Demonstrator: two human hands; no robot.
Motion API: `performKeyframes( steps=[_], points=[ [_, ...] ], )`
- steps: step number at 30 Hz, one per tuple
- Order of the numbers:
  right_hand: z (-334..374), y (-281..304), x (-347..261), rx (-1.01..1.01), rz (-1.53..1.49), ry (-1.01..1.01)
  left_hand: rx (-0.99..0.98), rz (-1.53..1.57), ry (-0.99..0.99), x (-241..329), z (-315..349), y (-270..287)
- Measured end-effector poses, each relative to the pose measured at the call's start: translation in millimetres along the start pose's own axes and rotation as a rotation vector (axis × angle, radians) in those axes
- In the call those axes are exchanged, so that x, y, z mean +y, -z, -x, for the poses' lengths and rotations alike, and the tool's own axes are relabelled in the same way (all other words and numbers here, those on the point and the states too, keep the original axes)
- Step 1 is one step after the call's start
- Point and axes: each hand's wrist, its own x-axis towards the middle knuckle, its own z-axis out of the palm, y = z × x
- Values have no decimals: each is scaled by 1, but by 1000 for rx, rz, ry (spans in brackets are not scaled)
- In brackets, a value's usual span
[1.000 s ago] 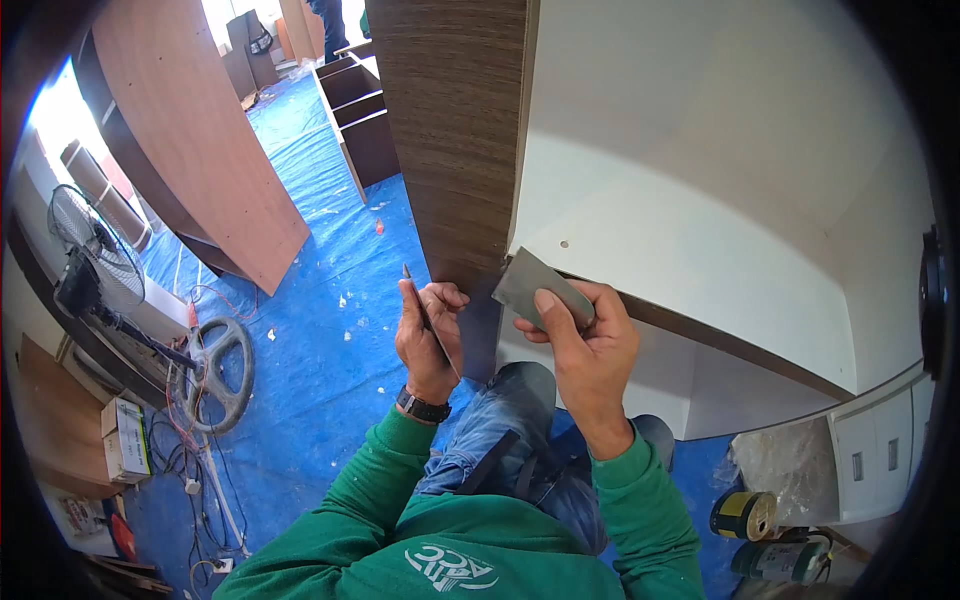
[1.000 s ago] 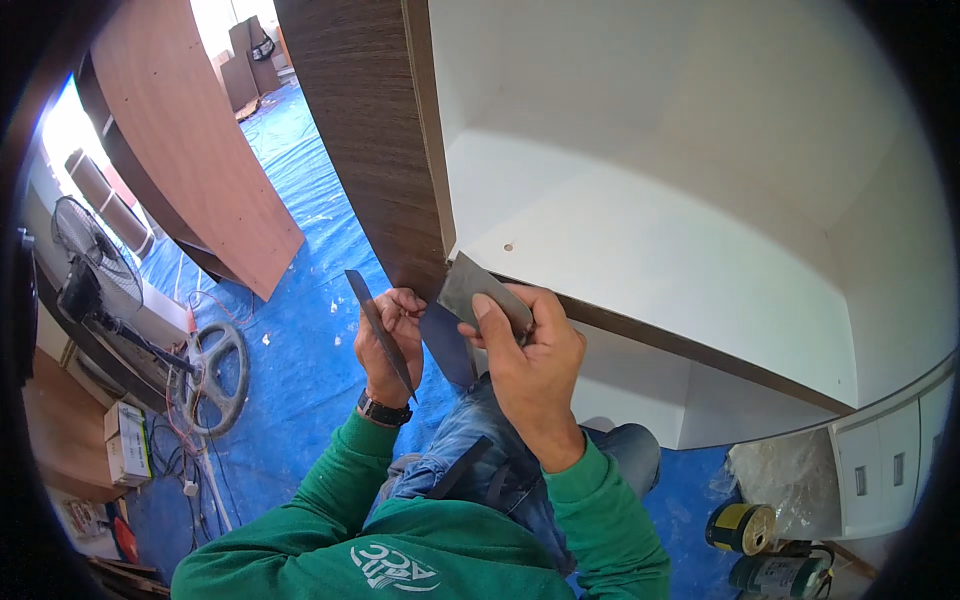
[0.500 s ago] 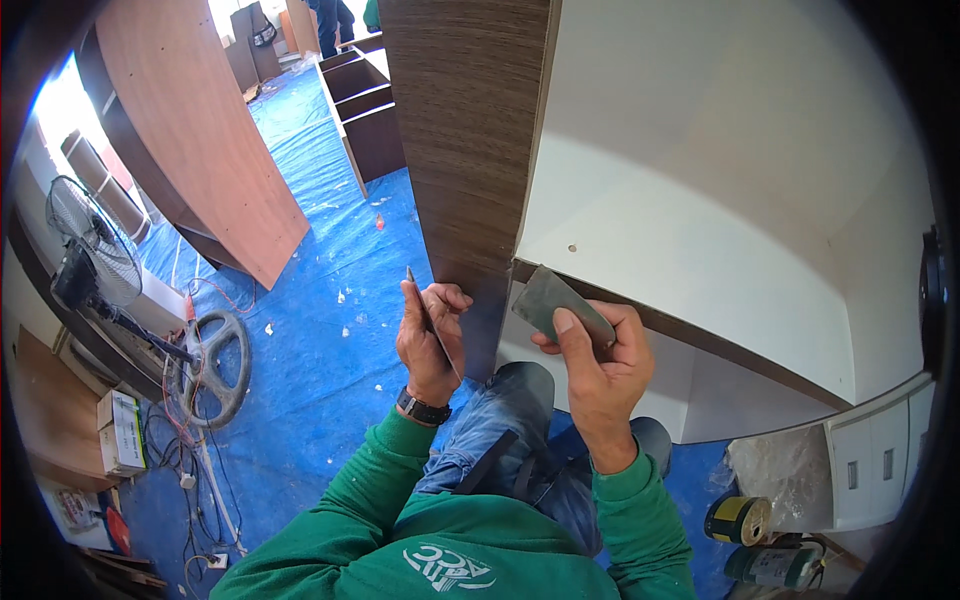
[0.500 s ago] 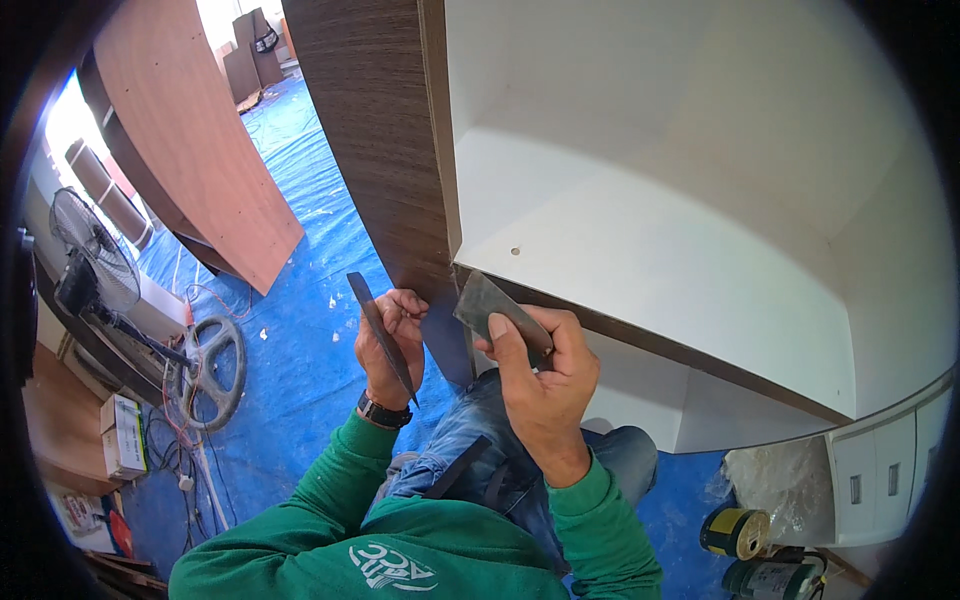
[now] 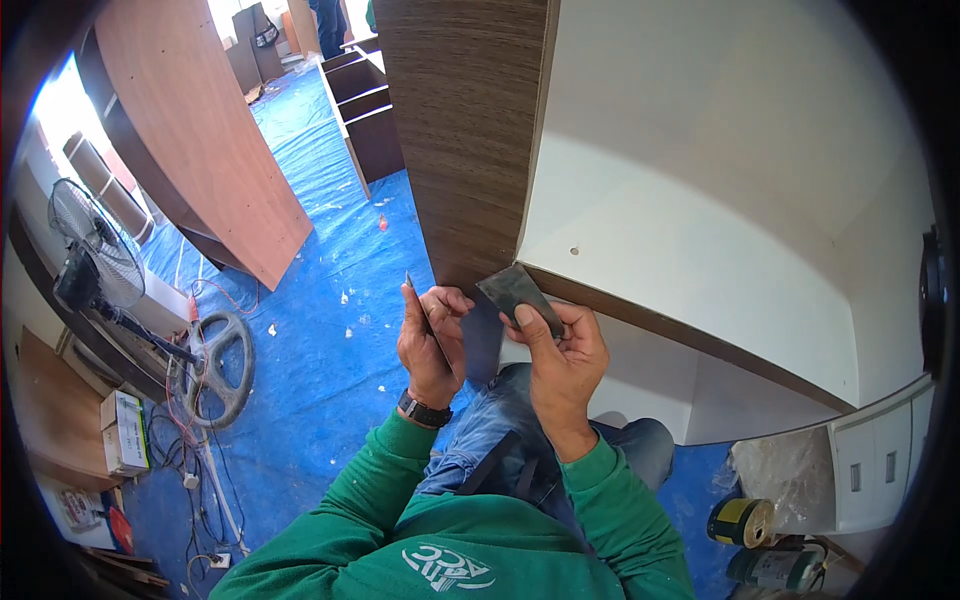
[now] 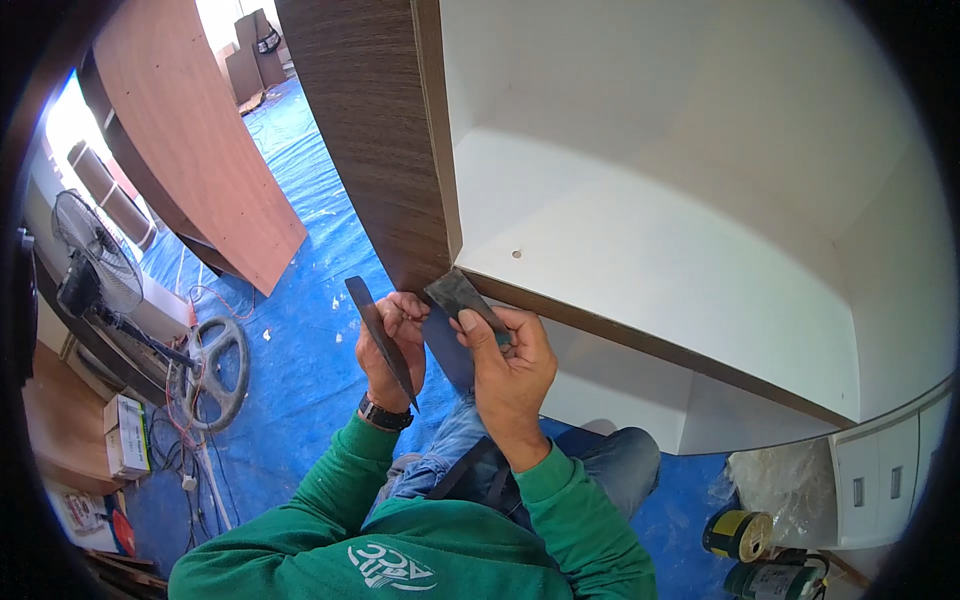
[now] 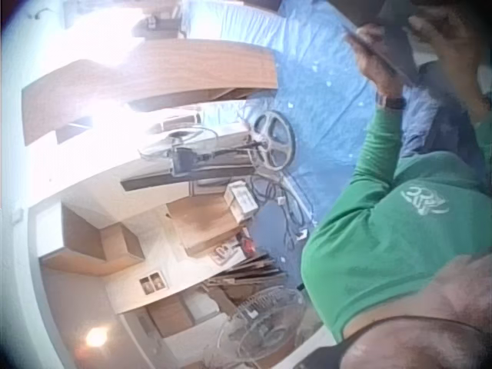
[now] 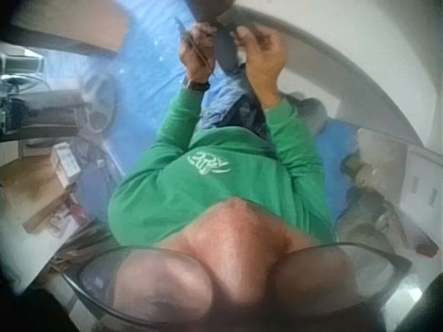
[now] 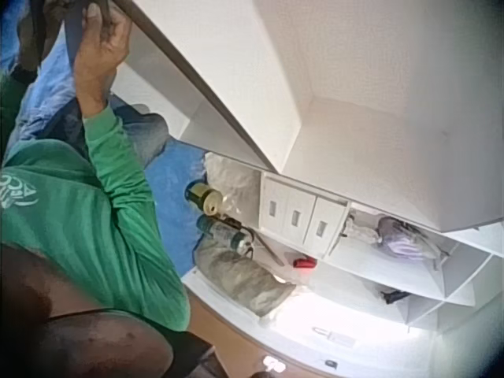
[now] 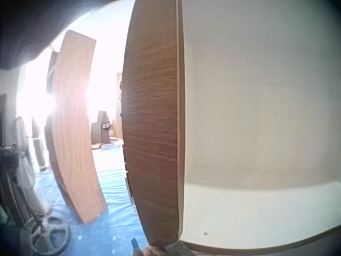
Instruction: The person rubs a small block against the edges and corners of a white and wood-grain cabinet, then applies a substance from a small container to the corner of the furniture.
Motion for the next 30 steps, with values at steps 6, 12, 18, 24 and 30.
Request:
performKeyframes(
  steps=[6, 12, 18, 24, 30],
  points=[
    [-2, -3, -1, -4, -13, 18, 5, -27, -27, 0, 0, 1],
    [0, -5, -1, 10, -26, 17, 5, -25, -19, -1, 0, 0],
    [-3, 0, 2, -7, 173, 185, -11, -7, -31, -1, 1, 3],
    [-13, -6, -7, -10, 523, 499, -9, -40, -36, -1, 1, 3],
    [-14, -1, -10, -53, 601, 611, -33, -17, -44, -4, 2, 4]
  ],
)
